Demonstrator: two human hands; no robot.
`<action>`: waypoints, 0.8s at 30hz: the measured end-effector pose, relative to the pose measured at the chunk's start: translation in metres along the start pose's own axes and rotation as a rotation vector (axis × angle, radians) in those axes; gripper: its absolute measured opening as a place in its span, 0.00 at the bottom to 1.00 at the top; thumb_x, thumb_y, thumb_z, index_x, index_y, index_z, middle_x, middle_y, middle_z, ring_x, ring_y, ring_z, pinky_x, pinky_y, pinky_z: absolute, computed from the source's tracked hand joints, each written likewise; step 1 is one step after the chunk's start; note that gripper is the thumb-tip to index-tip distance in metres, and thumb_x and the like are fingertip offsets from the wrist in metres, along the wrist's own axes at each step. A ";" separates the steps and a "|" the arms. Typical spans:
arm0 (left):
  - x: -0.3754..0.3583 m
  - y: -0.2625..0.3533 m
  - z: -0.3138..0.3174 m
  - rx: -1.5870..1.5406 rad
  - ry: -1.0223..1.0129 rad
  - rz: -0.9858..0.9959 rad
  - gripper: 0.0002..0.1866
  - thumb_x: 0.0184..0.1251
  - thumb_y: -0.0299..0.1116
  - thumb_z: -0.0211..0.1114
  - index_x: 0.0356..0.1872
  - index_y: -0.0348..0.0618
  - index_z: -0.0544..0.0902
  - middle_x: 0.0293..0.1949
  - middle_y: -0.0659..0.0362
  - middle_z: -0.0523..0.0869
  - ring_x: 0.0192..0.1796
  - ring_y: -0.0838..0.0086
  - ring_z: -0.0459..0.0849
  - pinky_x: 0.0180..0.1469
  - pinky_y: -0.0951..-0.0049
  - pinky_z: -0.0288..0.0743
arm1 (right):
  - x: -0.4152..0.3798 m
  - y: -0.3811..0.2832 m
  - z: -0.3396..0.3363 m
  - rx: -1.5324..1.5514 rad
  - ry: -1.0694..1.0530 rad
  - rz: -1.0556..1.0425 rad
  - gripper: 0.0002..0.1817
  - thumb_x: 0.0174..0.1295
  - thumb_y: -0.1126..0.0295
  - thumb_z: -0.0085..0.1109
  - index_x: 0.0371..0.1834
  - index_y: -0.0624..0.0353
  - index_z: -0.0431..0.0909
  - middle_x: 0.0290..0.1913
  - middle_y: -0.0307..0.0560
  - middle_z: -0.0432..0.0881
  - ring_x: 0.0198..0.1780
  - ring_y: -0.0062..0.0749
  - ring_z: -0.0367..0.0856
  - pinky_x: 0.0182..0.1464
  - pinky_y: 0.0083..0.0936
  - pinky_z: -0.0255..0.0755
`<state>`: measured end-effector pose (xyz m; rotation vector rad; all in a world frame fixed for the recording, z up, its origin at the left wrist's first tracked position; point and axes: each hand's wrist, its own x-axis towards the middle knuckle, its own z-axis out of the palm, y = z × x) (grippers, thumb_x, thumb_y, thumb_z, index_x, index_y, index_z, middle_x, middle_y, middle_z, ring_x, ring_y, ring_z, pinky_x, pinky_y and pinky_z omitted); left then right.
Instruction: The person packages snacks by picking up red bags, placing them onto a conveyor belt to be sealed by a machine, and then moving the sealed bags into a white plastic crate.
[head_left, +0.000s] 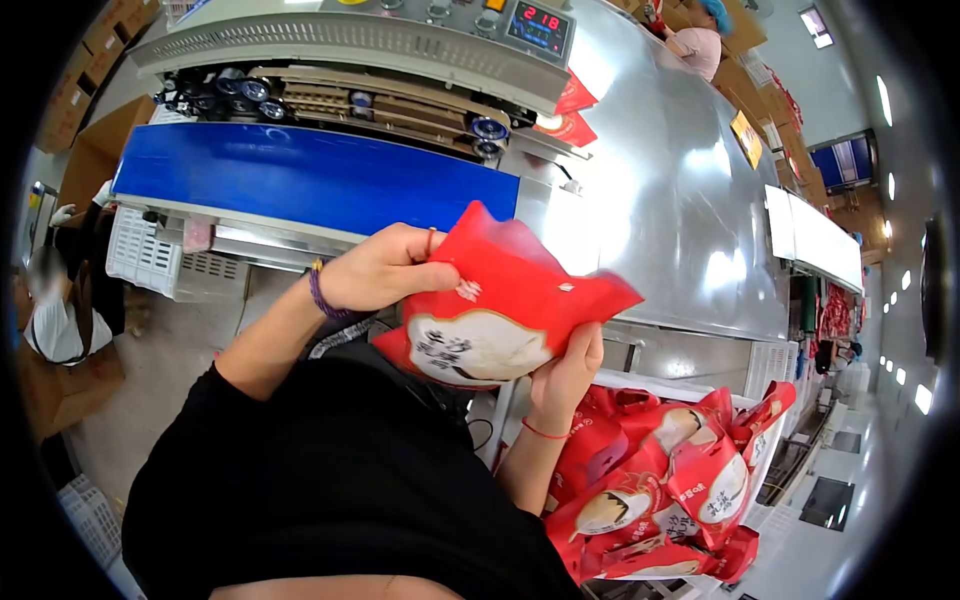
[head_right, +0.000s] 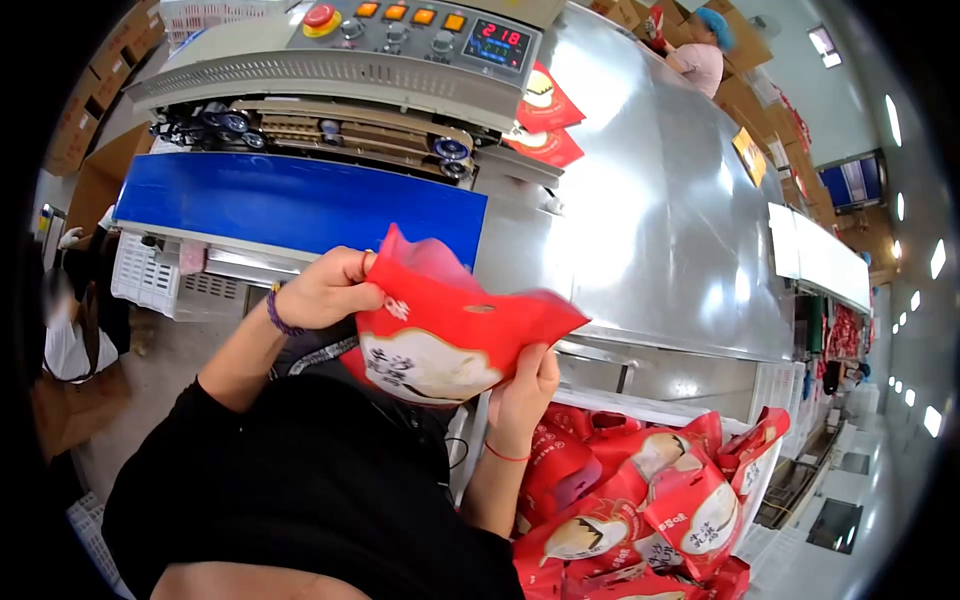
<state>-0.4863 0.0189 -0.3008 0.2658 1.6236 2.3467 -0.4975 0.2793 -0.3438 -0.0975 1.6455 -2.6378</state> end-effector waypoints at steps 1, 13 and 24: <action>0.007 -0.003 -0.002 -0.011 0.001 -0.003 0.08 0.72 0.29 0.61 0.43 0.33 0.83 0.39 0.64 0.87 0.43 0.85 0.82 0.47 0.80 0.77 | 0.007 0.001 0.000 0.043 0.066 0.000 0.21 0.76 0.59 0.47 0.59 0.66 0.72 0.57 0.47 0.80 0.57 0.32 0.79 0.60 0.32 0.74; 0.113 -0.069 -0.029 0.197 0.561 0.050 0.13 0.65 0.36 0.70 0.37 0.34 0.87 0.21 0.71 0.77 0.22 0.88 0.69 0.23 0.84 0.61 | 0.110 -0.002 -0.032 -0.742 0.314 -0.216 0.12 0.68 0.67 0.62 0.37 0.69 0.80 0.31 0.42 0.85 0.29 0.19 0.76 0.33 0.19 0.71; 0.142 -0.070 -0.061 0.118 0.746 -0.068 0.13 0.59 0.36 0.67 0.29 0.33 0.85 0.18 0.55 0.83 0.18 0.74 0.80 0.24 0.73 0.73 | 0.176 0.021 -0.040 -0.631 0.200 -0.065 0.18 0.63 0.72 0.67 0.30 0.54 0.62 0.21 0.29 0.68 0.23 0.11 0.61 0.24 0.15 0.53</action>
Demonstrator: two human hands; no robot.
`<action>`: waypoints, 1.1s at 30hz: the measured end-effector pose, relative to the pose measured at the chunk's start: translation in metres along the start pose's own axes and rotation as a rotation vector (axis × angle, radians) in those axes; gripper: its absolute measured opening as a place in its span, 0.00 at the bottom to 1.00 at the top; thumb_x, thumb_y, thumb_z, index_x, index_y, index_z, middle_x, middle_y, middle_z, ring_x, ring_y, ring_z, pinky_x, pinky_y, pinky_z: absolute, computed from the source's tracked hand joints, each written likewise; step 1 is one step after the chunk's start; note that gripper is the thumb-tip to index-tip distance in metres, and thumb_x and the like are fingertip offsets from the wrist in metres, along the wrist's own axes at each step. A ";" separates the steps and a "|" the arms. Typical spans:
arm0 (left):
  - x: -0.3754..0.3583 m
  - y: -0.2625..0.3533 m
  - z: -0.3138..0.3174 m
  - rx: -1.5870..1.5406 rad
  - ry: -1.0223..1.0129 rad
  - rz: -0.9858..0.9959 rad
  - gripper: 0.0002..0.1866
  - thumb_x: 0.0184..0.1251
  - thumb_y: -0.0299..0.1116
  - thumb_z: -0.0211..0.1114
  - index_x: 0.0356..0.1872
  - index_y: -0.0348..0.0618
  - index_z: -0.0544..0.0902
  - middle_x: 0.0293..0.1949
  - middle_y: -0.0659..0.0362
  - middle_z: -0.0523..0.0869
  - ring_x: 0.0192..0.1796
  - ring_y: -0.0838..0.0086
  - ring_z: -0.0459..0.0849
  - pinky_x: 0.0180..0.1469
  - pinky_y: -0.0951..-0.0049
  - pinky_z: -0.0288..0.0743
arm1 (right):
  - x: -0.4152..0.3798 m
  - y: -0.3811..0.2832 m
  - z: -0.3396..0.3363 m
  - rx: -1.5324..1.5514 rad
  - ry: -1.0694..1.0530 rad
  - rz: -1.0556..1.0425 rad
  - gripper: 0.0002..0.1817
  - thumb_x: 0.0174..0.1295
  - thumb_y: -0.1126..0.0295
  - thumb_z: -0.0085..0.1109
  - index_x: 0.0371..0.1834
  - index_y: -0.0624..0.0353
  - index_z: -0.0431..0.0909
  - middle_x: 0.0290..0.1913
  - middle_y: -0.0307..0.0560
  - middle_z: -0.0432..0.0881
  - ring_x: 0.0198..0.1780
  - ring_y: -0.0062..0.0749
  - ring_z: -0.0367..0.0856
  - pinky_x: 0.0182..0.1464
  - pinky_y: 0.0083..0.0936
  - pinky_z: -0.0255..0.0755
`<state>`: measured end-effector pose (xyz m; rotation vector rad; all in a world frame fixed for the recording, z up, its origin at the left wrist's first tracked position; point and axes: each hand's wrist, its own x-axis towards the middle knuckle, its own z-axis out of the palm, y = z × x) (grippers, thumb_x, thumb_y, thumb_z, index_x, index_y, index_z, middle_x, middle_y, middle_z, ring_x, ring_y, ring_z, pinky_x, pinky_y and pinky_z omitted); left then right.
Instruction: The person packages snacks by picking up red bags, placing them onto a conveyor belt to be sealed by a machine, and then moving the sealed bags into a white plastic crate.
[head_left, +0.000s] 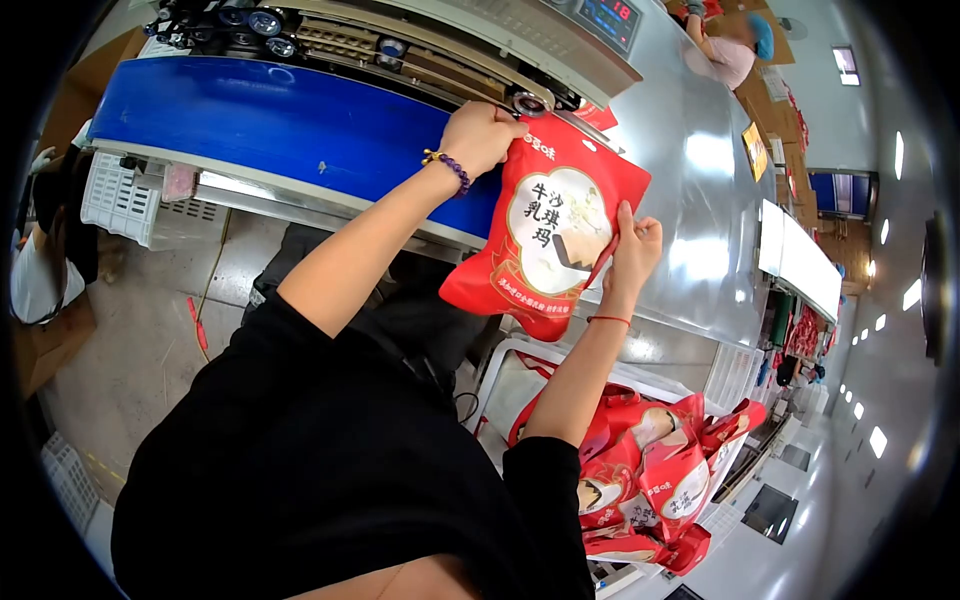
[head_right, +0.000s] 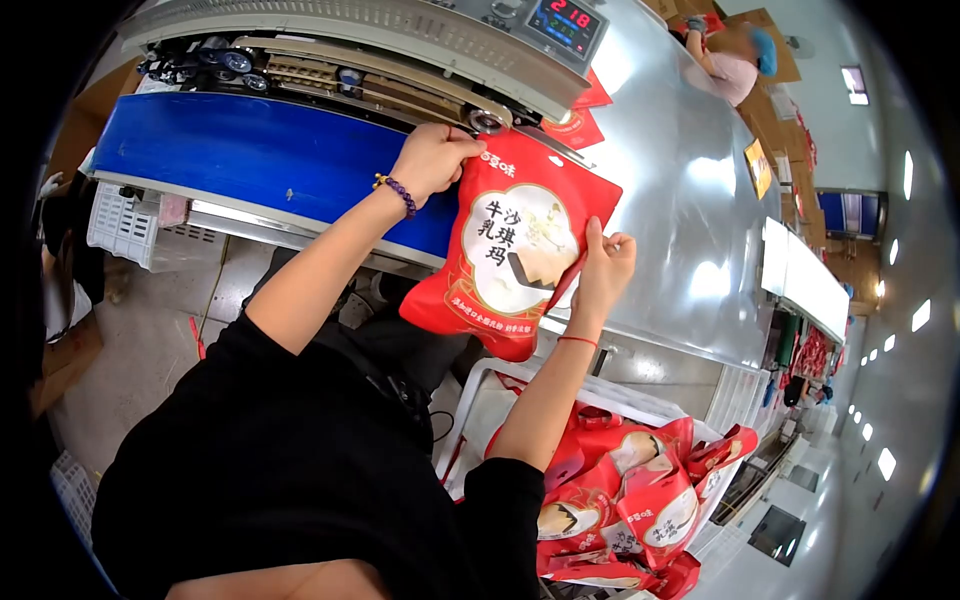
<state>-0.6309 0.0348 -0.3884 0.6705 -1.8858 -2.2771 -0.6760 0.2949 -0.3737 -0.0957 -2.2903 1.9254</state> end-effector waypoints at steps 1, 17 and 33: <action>0.001 0.001 -0.008 0.022 0.013 -0.010 0.13 0.60 0.37 0.67 0.29 0.34 0.86 0.19 0.54 0.84 0.21 0.73 0.83 0.27 0.73 0.76 | 0.000 -0.001 0.009 0.010 -0.029 0.006 0.18 0.63 0.72 0.67 0.29 0.53 0.62 0.21 0.29 0.67 0.23 0.10 0.61 0.24 0.15 0.53; -0.142 0.060 -0.116 0.278 0.137 0.527 0.10 0.74 0.28 0.58 0.44 0.32 0.84 0.33 0.65 0.81 0.25 0.89 0.63 0.30 0.86 0.58 | -0.114 -0.062 0.008 -0.745 0.066 -0.534 0.17 0.55 0.74 0.66 0.48 0.61 0.77 0.51 0.53 0.81 0.53 0.53 0.79 0.56 0.37 0.72; -0.199 0.057 -0.076 0.273 -0.466 0.434 0.05 0.67 0.23 0.62 0.37 0.37 0.86 0.28 0.67 0.72 0.26 0.88 0.65 0.27 0.84 0.54 | -0.254 -0.116 -0.284 -1.613 0.695 -0.400 0.21 0.53 0.86 0.50 0.47 0.55 0.83 0.50 0.46 0.85 0.57 0.41 0.80 0.61 0.35 0.71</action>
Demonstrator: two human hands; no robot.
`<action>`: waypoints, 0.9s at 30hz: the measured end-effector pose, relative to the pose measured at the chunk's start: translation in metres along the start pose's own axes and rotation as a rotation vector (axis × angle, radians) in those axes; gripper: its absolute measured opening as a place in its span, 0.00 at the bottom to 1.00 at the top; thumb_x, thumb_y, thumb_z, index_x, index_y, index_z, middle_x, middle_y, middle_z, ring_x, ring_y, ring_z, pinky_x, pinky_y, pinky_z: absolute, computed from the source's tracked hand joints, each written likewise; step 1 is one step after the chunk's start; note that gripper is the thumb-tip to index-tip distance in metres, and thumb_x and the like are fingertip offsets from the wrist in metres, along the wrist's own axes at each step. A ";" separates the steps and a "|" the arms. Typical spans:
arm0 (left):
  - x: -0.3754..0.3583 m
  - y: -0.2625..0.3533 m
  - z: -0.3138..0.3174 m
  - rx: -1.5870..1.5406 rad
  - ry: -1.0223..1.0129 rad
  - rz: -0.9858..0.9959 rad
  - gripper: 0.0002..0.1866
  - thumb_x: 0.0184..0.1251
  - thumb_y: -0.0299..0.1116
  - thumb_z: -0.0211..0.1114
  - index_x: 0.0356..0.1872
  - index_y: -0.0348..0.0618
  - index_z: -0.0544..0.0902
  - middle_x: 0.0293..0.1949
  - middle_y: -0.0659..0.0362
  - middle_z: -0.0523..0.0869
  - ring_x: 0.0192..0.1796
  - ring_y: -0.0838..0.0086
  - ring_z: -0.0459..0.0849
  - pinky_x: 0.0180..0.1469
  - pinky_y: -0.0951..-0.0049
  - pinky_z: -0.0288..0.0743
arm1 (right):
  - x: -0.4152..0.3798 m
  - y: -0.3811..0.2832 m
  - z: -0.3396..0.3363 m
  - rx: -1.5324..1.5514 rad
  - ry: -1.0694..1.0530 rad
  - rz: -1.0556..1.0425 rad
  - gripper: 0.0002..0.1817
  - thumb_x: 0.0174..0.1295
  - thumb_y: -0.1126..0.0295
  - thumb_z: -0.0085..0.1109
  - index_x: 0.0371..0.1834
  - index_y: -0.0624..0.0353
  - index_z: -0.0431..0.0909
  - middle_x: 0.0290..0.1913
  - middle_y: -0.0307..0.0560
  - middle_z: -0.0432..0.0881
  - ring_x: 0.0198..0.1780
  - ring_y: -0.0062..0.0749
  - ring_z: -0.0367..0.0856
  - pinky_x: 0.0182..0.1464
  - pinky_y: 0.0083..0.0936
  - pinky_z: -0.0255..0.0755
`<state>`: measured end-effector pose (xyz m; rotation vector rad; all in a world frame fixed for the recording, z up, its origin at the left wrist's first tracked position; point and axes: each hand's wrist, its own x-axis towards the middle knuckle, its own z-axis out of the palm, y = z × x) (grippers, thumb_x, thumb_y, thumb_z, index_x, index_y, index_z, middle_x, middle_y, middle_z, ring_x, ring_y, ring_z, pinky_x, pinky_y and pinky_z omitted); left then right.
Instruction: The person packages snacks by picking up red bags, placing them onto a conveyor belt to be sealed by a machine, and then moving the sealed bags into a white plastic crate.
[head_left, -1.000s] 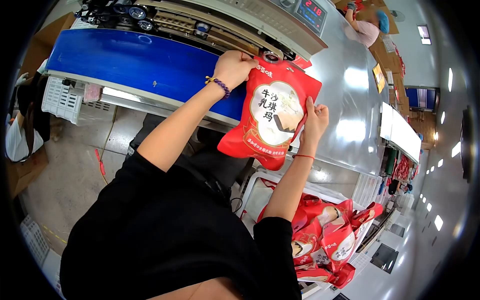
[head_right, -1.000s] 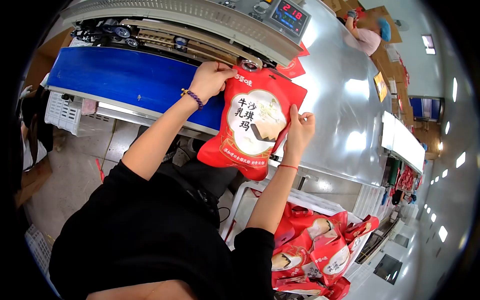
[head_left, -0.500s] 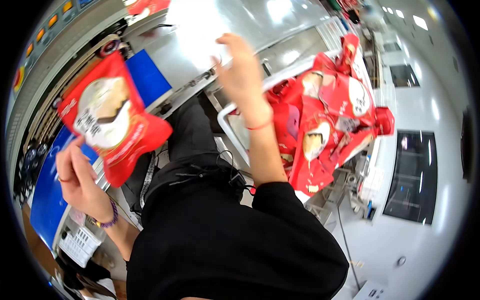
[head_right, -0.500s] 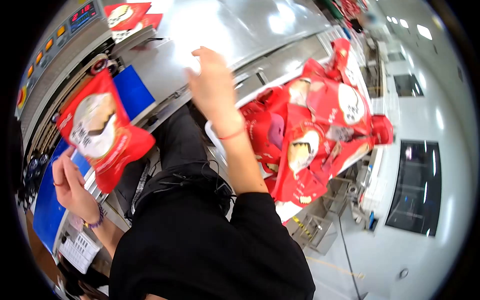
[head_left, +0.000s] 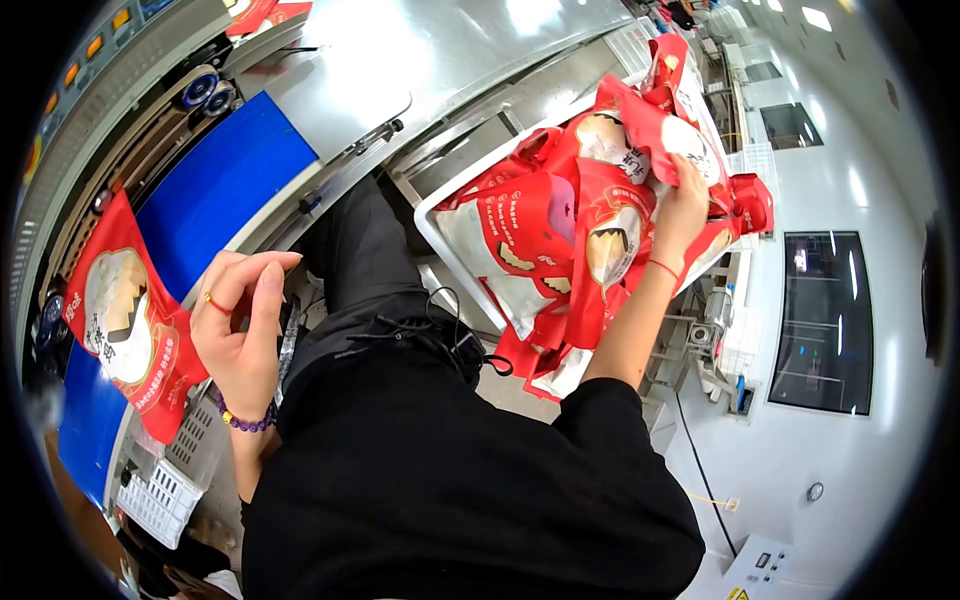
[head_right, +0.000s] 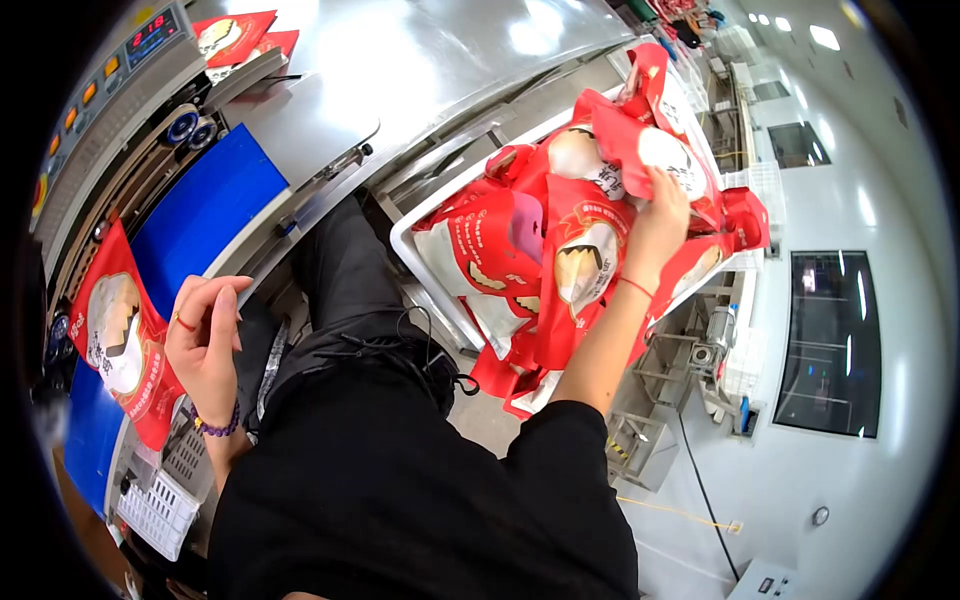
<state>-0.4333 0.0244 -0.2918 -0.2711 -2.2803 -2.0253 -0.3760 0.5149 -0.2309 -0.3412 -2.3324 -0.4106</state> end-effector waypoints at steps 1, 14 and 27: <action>0.002 0.001 0.000 -0.028 -0.009 -0.045 0.05 0.67 0.22 0.62 0.37 0.37 0.86 0.28 0.66 0.73 0.27 0.88 0.66 0.27 0.84 0.55 | 0.001 0.001 -0.001 -0.006 0.032 -0.030 0.23 0.52 0.87 0.48 0.48 0.55 0.83 0.49 0.47 0.85 0.53 0.40 0.82 0.57 0.34 0.74; 0.012 0.005 -0.018 -0.501 -0.231 -0.320 0.25 0.56 0.27 0.76 0.56 0.36 0.78 0.48 0.58 0.85 0.48 0.77 0.83 0.50 0.76 0.77 | 0.002 -0.266 -0.091 1.165 -0.441 -0.188 0.08 0.57 0.82 0.62 0.41 0.69 0.83 0.38 0.50 0.87 0.40 0.34 0.85 0.45 0.24 0.76; 0.048 -0.048 -0.031 -0.416 -0.101 -0.233 0.12 0.72 0.35 0.62 0.42 0.35 0.85 0.36 0.66 0.86 0.39 0.87 0.79 0.42 0.81 0.75 | -0.006 -0.302 0.035 1.920 -0.651 0.638 0.06 0.61 0.82 0.62 0.41 0.66 0.82 0.39 0.43 0.85 0.41 0.25 0.83 0.47 0.23 0.77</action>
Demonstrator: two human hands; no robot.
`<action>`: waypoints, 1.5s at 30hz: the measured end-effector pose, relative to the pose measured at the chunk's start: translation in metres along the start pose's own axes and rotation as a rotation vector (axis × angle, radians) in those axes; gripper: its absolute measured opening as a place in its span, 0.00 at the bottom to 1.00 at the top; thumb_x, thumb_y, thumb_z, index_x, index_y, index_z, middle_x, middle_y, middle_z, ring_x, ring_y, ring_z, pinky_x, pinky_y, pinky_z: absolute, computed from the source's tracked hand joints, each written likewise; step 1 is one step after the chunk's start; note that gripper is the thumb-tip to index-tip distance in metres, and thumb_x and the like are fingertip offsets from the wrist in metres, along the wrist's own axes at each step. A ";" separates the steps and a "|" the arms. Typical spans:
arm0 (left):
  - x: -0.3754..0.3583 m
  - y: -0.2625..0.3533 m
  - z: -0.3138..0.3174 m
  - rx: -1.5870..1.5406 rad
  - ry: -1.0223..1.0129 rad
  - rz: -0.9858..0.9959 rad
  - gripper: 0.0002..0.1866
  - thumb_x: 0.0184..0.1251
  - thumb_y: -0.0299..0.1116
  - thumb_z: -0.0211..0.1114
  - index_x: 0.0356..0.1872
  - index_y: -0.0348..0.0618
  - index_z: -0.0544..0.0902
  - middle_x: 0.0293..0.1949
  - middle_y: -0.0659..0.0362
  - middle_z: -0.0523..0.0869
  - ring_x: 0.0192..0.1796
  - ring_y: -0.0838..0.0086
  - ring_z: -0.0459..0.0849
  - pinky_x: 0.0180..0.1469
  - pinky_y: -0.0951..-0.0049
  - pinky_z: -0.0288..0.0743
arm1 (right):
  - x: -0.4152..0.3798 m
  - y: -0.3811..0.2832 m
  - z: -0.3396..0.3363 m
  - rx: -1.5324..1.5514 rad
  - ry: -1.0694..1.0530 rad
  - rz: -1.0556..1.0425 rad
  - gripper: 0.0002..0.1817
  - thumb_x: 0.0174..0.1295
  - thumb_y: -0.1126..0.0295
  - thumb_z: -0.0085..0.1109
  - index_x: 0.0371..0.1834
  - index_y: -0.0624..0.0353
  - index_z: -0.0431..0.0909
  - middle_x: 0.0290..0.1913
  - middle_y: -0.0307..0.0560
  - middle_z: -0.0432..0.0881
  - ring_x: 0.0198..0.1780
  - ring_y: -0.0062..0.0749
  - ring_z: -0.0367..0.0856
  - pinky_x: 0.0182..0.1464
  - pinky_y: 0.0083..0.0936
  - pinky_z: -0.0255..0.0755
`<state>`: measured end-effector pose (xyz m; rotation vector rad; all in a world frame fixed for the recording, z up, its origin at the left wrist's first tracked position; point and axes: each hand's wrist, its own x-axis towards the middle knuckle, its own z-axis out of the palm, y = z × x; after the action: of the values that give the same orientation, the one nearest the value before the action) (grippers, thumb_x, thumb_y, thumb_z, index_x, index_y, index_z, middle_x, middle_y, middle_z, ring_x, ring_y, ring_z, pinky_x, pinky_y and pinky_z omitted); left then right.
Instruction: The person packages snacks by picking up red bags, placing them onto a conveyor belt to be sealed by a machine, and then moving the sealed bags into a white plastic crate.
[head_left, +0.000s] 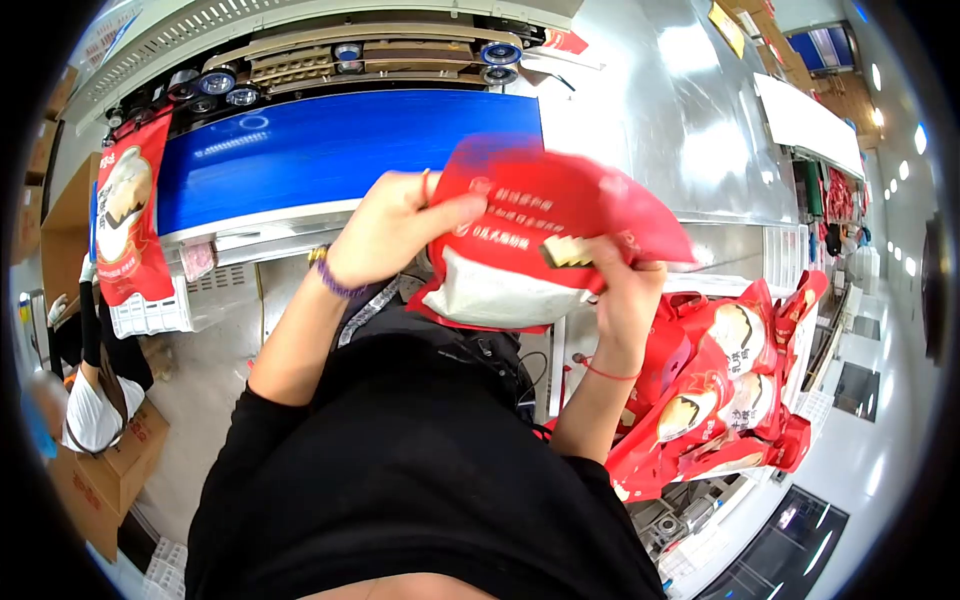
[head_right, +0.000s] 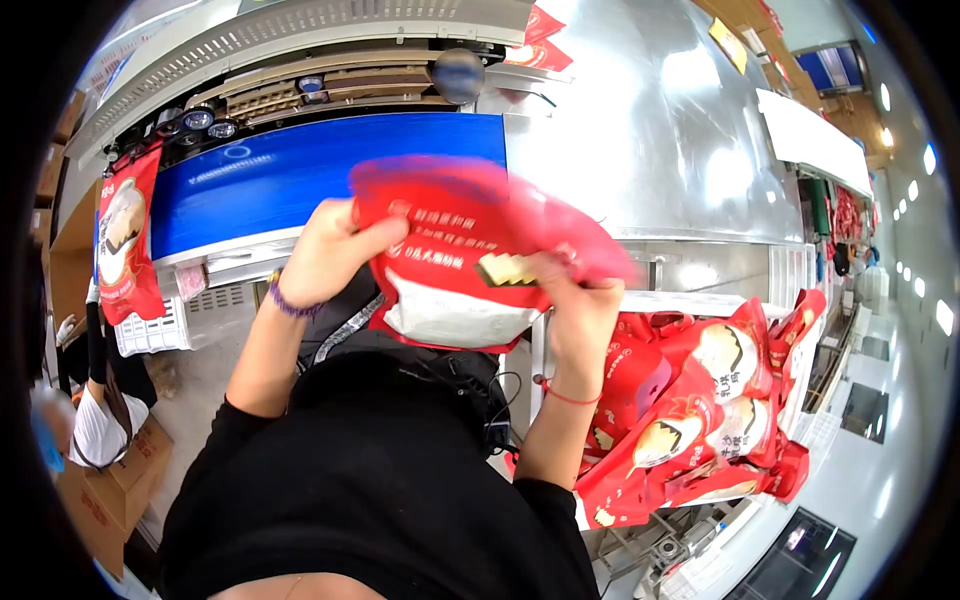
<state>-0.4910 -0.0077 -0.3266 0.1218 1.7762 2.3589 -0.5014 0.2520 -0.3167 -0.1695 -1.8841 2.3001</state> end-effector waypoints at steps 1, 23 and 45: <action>0.034 -0.009 0.010 -0.198 -0.021 -0.064 0.12 0.74 0.36 0.61 0.42 0.36 0.85 0.38 0.66 0.86 0.40 0.87 0.79 0.44 0.81 0.74 | 0.022 0.002 -0.007 0.035 0.009 0.033 0.06 0.63 0.78 0.62 0.41 0.67 0.83 0.38 0.42 0.85 0.40 0.23 0.82 0.47 0.21 0.76; 0.134 -0.061 -0.019 0.206 0.636 -0.039 0.19 0.67 0.44 0.62 0.30 0.34 0.85 0.21 0.51 0.84 0.19 0.67 0.81 0.29 0.69 0.74 | 0.179 0.059 0.020 -0.165 -0.139 0.098 0.15 0.60 0.74 0.69 0.34 0.58 0.66 0.31 0.43 0.81 0.31 0.19 0.79 0.29 0.16 0.71; 0.003 0.040 0.010 0.385 0.433 0.312 0.11 0.74 0.31 0.60 0.36 0.35 0.86 0.24 0.68 0.78 0.23 0.91 0.64 0.26 0.87 0.54 | 0.065 -0.162 -0.262 -2.231 0.898 -0.064 0.29 0.53 0.50 0.67 0.54 0.56 0.81 0.57 0.53 0.80 0.64 0.47 0.73 0.63 0.47 0.66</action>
<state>-0.4960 -0.0078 -0.2857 -0.0740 2.5774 2.3377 -0.5068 0.5481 -0.2091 -0.9502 -2.3962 -0.8038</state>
